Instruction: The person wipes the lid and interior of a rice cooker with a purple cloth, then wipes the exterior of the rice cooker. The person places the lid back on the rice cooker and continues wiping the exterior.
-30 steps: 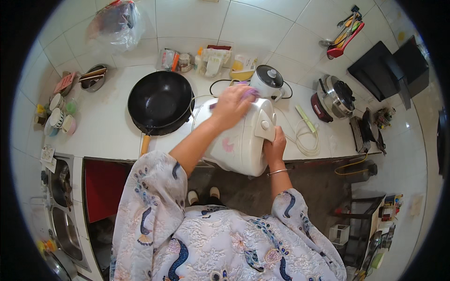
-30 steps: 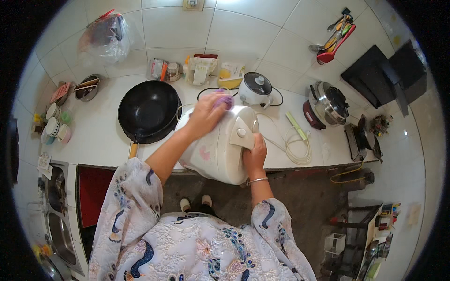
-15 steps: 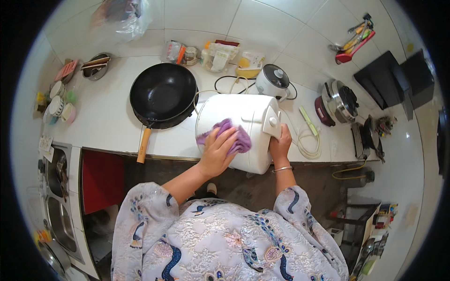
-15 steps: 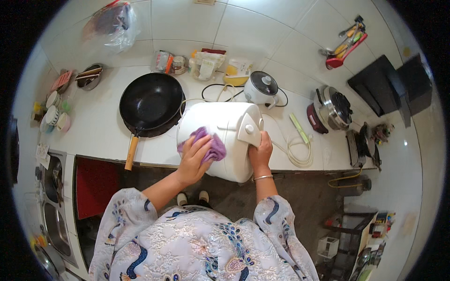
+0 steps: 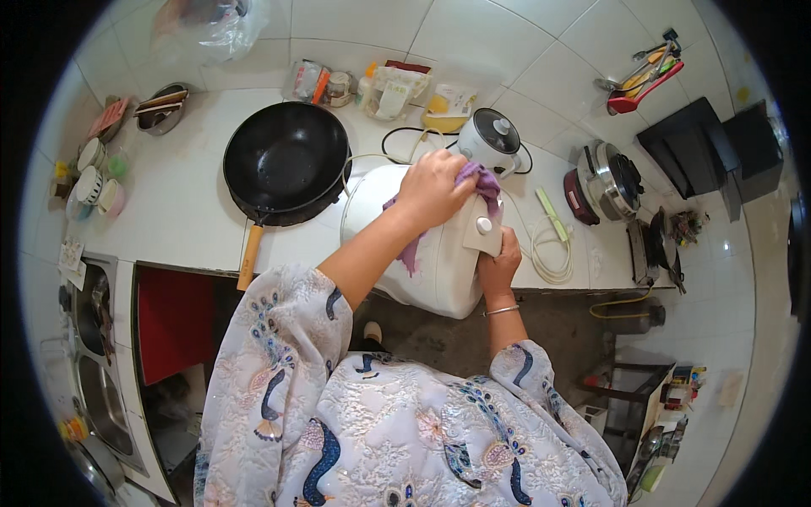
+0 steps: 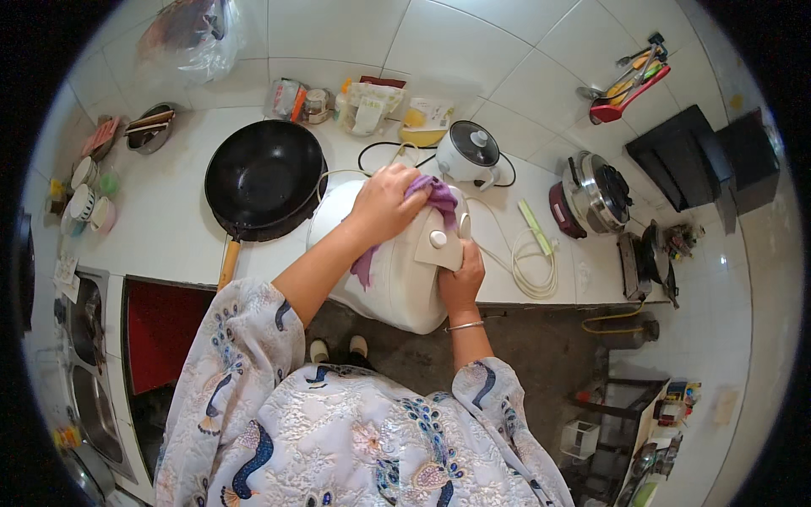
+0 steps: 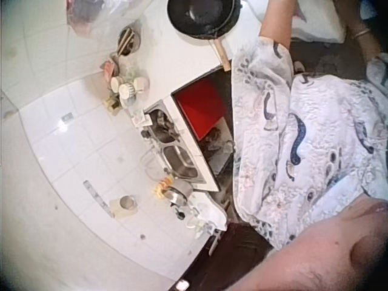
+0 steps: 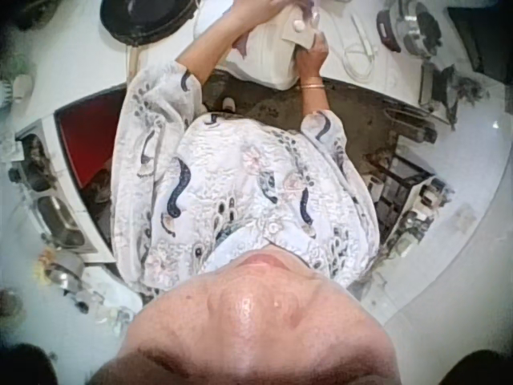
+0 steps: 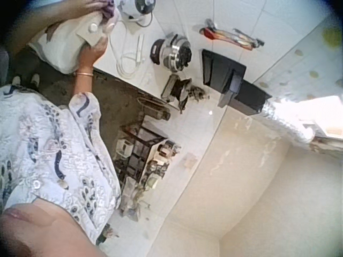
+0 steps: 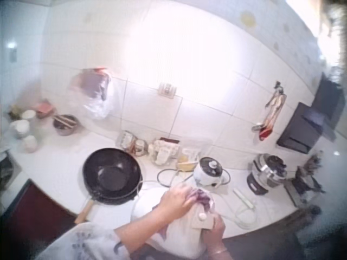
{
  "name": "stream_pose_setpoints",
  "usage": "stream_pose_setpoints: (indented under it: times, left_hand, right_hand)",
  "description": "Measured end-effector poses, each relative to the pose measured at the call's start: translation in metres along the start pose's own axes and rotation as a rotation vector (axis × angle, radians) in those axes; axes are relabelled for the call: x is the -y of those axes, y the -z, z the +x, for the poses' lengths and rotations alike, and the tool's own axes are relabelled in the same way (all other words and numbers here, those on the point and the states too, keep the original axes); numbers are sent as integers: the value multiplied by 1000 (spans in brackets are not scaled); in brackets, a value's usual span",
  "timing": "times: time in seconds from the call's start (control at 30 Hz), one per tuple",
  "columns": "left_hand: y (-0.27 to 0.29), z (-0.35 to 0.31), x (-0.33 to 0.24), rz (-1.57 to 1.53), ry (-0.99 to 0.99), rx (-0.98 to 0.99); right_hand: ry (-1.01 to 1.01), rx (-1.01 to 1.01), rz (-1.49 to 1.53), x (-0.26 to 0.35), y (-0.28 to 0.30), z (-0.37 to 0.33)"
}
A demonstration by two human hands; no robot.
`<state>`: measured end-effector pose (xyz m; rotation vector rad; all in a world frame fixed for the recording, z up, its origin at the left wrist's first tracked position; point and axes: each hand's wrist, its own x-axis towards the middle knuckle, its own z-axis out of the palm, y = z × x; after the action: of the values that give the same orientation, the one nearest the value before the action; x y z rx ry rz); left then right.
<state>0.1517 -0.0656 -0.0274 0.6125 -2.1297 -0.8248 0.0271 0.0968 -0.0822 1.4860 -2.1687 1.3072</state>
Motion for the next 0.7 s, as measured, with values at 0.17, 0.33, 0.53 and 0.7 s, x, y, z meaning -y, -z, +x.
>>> stream_pose_setpoints:
  times: [0.17, 0.33, 0.53, 0.7]
  left_hand:
    - [-4, -4, 69, 115, 151, -65]
    - [13, -9, 17, -836, 171, -126]
    - [6, -78, -15, -107, -252, -178]
    - [2, -182, 58, 87, -93, -204]
  right_hand:
    - [-42, 27, 22, -2, 0, 6]
    - [-12, 77, -46, 0, -7, 11]
    - [-50, 42, 8, 3, -7, 20]
    - [-159, 7, -12, -7, -6, 19]
